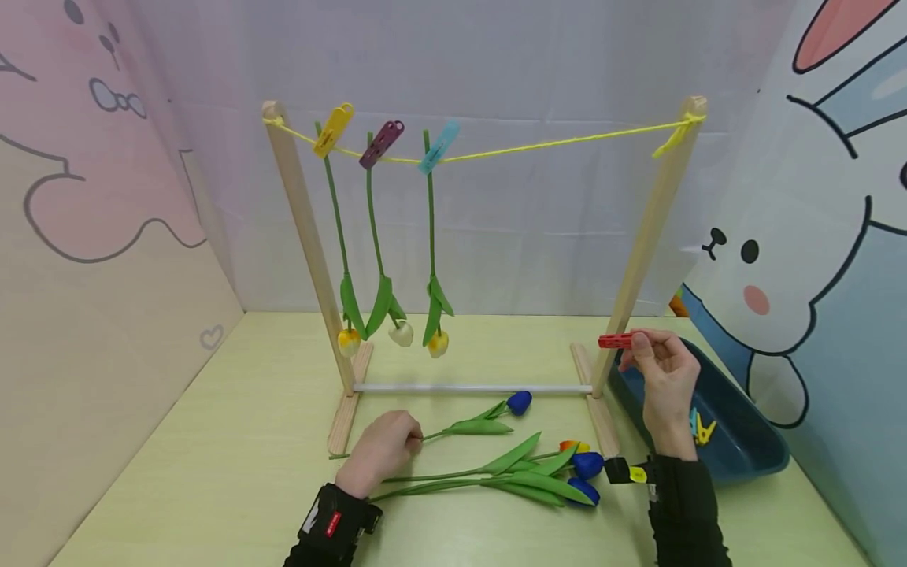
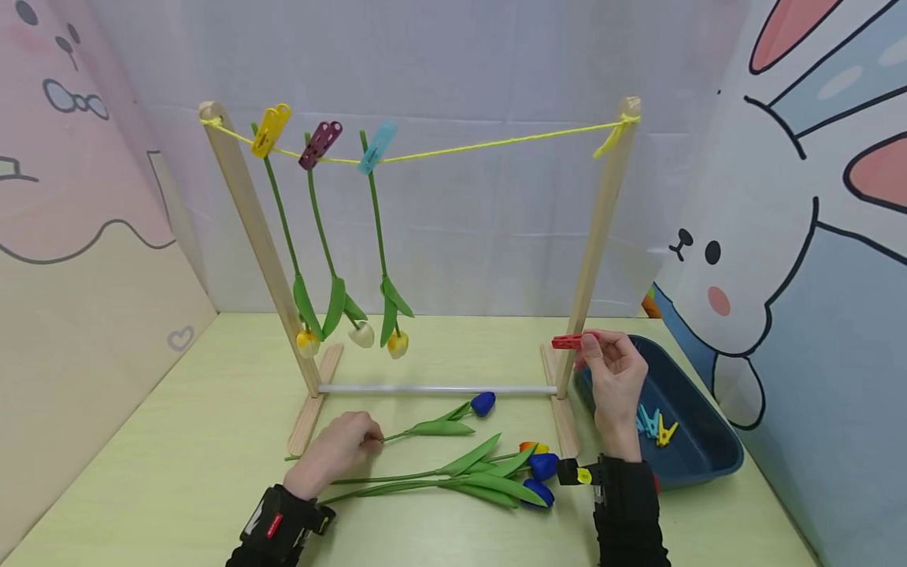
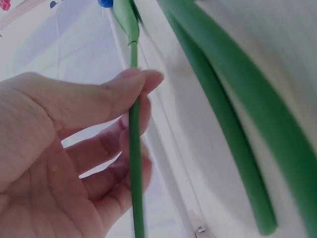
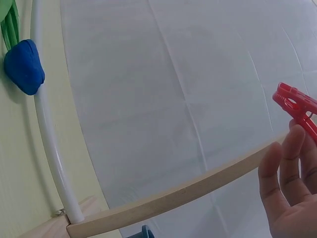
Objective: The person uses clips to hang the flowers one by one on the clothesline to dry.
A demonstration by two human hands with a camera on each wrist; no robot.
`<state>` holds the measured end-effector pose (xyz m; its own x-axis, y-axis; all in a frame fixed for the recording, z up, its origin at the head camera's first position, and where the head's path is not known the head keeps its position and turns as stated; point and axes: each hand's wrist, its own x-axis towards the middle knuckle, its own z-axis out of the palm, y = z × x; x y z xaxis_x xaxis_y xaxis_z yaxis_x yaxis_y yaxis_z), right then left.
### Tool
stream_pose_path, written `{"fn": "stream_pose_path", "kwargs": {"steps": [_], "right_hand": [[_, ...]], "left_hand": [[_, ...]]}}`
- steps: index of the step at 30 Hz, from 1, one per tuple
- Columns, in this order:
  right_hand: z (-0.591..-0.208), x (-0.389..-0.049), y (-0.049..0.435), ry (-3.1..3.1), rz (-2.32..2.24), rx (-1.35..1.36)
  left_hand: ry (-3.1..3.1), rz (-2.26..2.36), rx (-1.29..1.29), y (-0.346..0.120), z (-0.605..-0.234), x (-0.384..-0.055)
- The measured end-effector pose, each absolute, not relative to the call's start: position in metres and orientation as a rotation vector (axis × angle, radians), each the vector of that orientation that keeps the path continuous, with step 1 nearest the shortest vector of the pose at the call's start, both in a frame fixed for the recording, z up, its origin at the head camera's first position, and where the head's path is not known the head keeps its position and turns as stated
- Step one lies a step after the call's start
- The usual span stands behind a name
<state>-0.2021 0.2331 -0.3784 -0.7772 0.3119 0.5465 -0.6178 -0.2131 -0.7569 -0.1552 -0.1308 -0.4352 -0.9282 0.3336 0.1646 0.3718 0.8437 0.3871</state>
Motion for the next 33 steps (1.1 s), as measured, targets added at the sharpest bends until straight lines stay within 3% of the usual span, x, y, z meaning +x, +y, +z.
{"fn": "stream_pose_path", "kwargs": {"steps": [12,33], "right_hand": [[-0.3782,-0.2015,0.2337,-1.472,2.022,0.362],[-0.3770,-0.2004,0.2336,-1.487,2.021,0.336]], "left_hand": [[-2.644,-0.305,-0.355,-0.1262,-0.4340,-0.1602],[-2.470,-0.170,-0.306,-0.1231,-0.4311,-0.1598]]}}
